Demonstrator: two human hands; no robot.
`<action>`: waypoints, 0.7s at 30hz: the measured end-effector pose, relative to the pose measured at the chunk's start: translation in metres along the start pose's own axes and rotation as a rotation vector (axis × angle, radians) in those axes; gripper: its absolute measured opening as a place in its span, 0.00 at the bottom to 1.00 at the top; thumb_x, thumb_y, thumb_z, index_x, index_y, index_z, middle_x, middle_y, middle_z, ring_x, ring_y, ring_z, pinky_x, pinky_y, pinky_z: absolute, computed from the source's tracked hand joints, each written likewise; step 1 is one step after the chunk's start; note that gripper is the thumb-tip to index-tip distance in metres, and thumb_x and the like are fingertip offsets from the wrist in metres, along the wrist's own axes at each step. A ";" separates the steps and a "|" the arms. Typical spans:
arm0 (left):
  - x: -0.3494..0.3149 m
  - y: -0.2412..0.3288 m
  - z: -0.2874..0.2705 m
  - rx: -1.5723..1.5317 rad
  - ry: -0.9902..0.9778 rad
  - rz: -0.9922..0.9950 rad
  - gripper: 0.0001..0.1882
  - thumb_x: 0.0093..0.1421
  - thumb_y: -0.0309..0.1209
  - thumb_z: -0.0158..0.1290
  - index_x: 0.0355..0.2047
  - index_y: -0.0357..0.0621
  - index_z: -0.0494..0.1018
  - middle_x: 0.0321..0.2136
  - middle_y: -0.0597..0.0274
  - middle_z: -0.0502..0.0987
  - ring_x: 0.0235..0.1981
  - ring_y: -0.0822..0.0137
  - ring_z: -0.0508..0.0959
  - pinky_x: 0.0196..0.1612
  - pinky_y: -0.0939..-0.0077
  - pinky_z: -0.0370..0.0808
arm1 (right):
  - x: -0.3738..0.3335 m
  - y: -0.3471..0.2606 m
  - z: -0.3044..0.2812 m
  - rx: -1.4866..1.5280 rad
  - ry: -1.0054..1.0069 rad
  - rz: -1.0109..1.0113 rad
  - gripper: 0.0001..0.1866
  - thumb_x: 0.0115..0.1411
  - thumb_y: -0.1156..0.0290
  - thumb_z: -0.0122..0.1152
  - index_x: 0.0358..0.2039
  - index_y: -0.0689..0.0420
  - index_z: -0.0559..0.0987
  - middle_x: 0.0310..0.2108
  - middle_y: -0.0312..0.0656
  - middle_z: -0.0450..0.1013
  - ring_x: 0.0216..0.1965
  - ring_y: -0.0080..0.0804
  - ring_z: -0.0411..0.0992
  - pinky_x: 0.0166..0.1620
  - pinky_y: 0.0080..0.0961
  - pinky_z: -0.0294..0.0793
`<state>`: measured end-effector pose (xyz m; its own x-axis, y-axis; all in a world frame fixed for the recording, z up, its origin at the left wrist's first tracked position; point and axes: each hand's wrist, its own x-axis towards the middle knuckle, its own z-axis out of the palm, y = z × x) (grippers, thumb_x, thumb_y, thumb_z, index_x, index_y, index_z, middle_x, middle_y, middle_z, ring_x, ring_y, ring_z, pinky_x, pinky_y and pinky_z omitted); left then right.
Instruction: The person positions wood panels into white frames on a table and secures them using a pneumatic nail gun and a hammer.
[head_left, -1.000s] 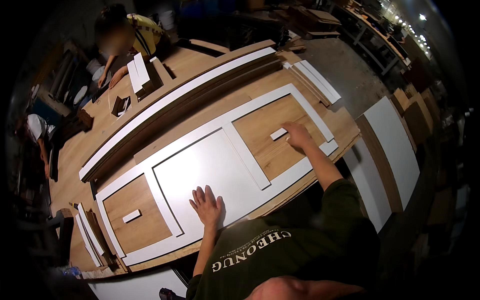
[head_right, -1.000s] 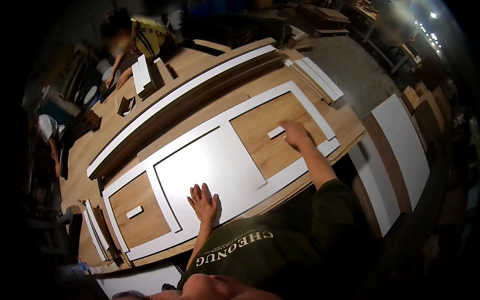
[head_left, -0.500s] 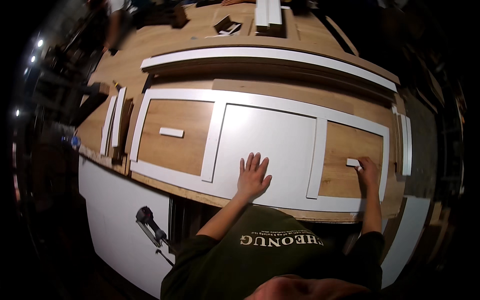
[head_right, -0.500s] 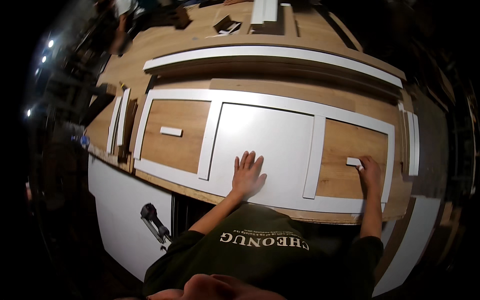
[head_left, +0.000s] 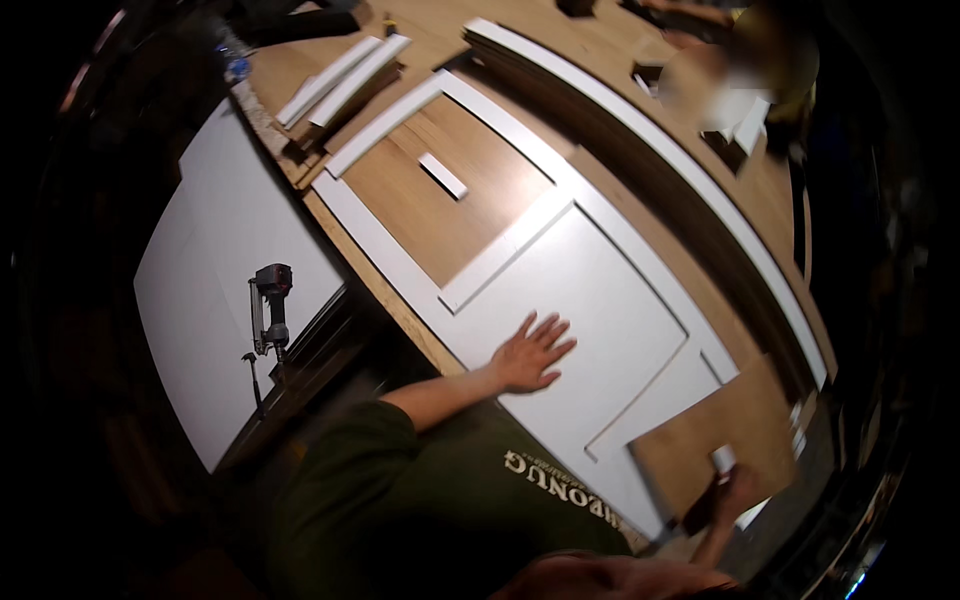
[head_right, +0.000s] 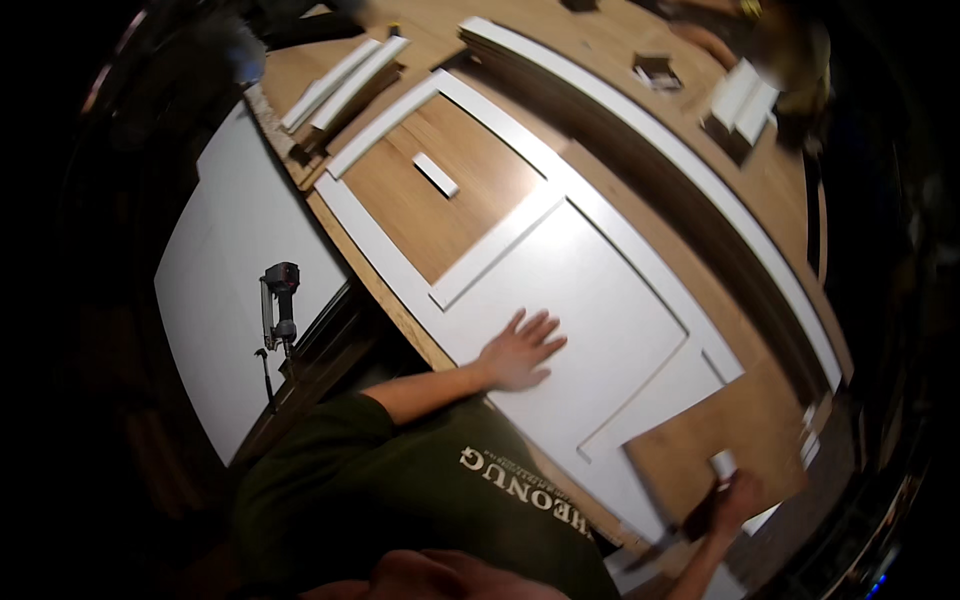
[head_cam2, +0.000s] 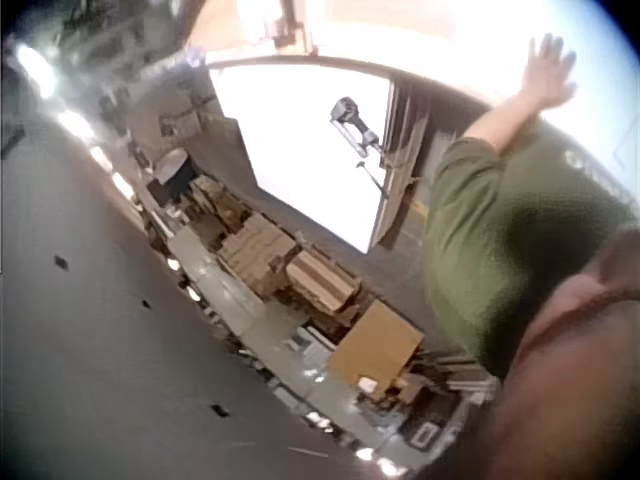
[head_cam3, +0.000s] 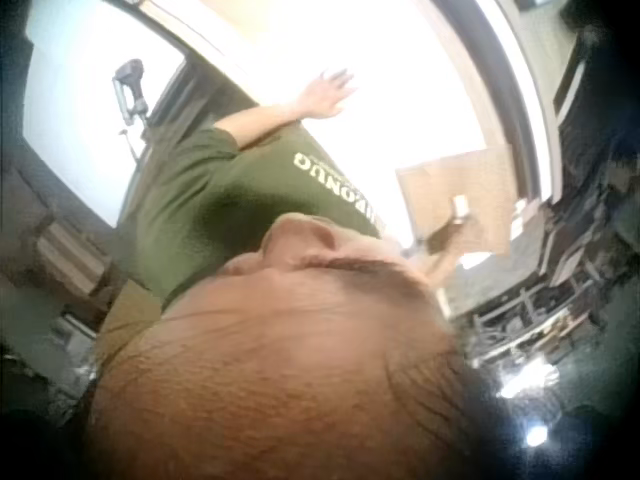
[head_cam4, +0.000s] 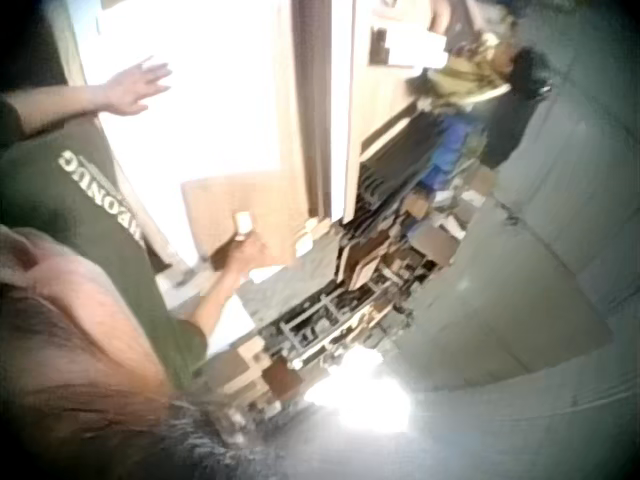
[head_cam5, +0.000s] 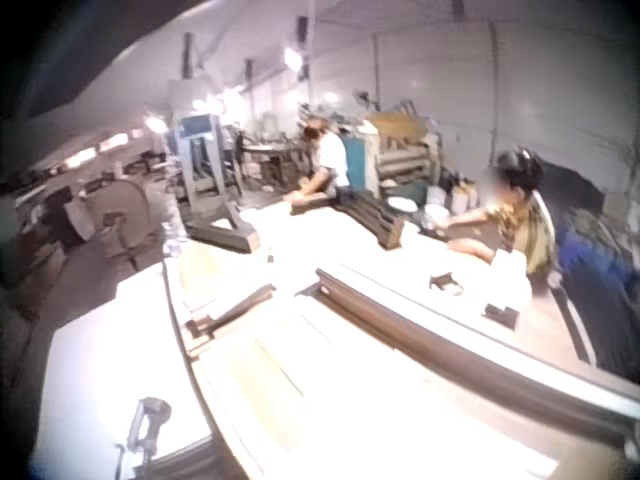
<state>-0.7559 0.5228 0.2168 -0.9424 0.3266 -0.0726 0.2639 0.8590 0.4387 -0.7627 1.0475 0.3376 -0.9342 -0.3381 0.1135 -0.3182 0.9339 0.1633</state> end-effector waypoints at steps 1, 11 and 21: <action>-0.001 0.000 0.000 -0.025 0.030 -0.005 0.33 0.59 0.46 0.45 0.63 0.49 0.57 0.65 0.51 0.51 0.68 0.53 0.47 0.67 0.48 0.40 | 0.005 0.006 -0.027 -0.009 0.056 0.084 0.11 0.48 0.74 0.62 0.34 0.59 0.72 0.30 0.49 0.68 0.33 0.52 0.66 0.38 0.44 0.65; 0.019 -0.069 -0.036 -0.566 0.675 -0.343 0.20 0.50 0.29 0.60 0.45 0.45 0.72 0.43 0.55 0.75 0.38 0.60 0.77 0.47 0.65 0.72 | -0.017 -0.028 -0.053 0.035 0.104 0.183 0.18 0.49 0.78 0.58 0.43 0.60 0.72 0.36 0.53 0.69 0.39 0.55 0.68 0.41 0.45 0.66; 0.074 -0.223 -0.163 -0.451 0.533 -1.334 0.39 0.53 0.49 0.56 0.60 0.49 0.52 0.46 0.44 0.74 0.45 0.44 0.76 0.44 0.49 0.74 | -0.063 -0.065 -0.055 0.070 0.139 0.202 0.18 0.49 0.72 0.60 0.42 0.59 0.72 0.35 0.53 0.68 0.37 0.57 0.67 0.40 0.45 0.65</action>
<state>-0.9182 0.2914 0.2598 -0.4209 -0.8377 -0.3481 -0.8134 0.1788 0.5535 -0.6743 1.0021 0.3734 -0.9506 -0.1516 0.2710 -0.1417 0.9883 0.0558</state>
